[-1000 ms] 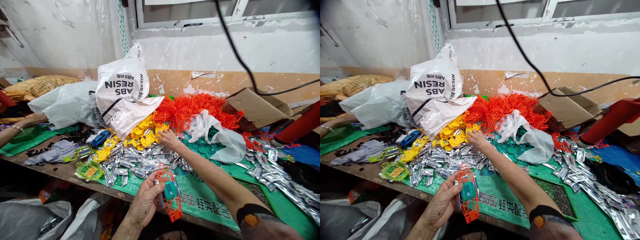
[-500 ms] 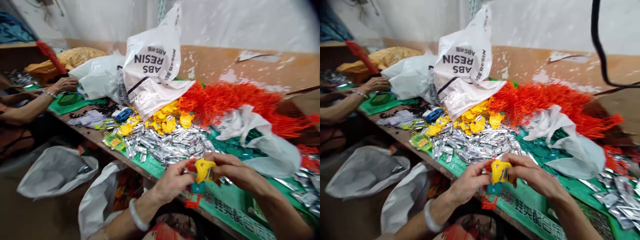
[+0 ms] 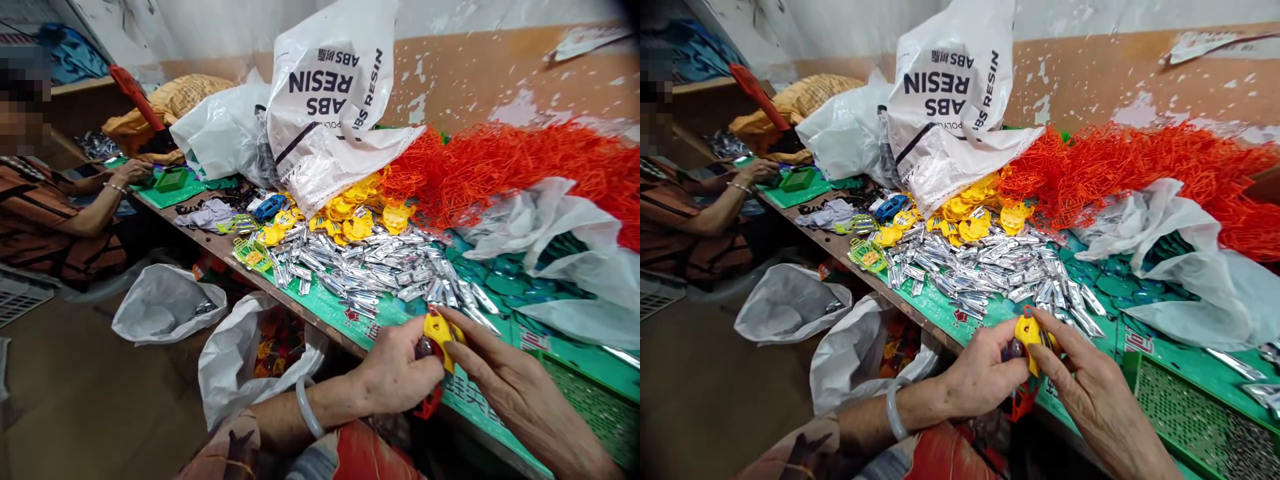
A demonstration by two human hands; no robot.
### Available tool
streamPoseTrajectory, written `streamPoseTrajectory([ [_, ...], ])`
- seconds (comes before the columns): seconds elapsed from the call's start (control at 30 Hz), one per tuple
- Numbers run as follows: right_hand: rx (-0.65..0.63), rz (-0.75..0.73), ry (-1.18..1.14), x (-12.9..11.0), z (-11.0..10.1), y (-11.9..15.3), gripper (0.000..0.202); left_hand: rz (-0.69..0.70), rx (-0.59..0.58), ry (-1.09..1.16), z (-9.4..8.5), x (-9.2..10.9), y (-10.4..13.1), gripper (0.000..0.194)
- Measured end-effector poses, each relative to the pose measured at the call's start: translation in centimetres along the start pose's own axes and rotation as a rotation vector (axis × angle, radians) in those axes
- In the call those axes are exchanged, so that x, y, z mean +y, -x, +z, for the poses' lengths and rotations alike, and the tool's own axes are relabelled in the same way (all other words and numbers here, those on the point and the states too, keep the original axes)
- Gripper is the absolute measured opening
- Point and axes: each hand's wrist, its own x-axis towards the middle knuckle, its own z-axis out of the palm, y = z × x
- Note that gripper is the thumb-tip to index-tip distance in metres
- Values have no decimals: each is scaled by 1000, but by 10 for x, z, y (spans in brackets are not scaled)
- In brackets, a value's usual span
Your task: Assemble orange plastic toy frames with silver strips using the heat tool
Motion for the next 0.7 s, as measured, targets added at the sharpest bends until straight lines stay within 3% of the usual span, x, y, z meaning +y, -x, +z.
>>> streamPoseTrajectory([
  [0.17,-135,117,-274,-11,-13,9,51,99,-98,-214,5,11,2,36],
  [0.23,-124,118,-360,-18,-10,16,52,157,-102,-313,7,12,1,43],
  [0.33,1,75,-540,-19,2,21,54,262,-73,-425,6,7,-5,51],
  [0.53,195,51,-874,7,26,26,64,531,-57,-651,8,-16,-17,57],
  [0.7,418,-37,-1042,18,33,28,69,695,-77,-829,10,-26,-15,69],
])
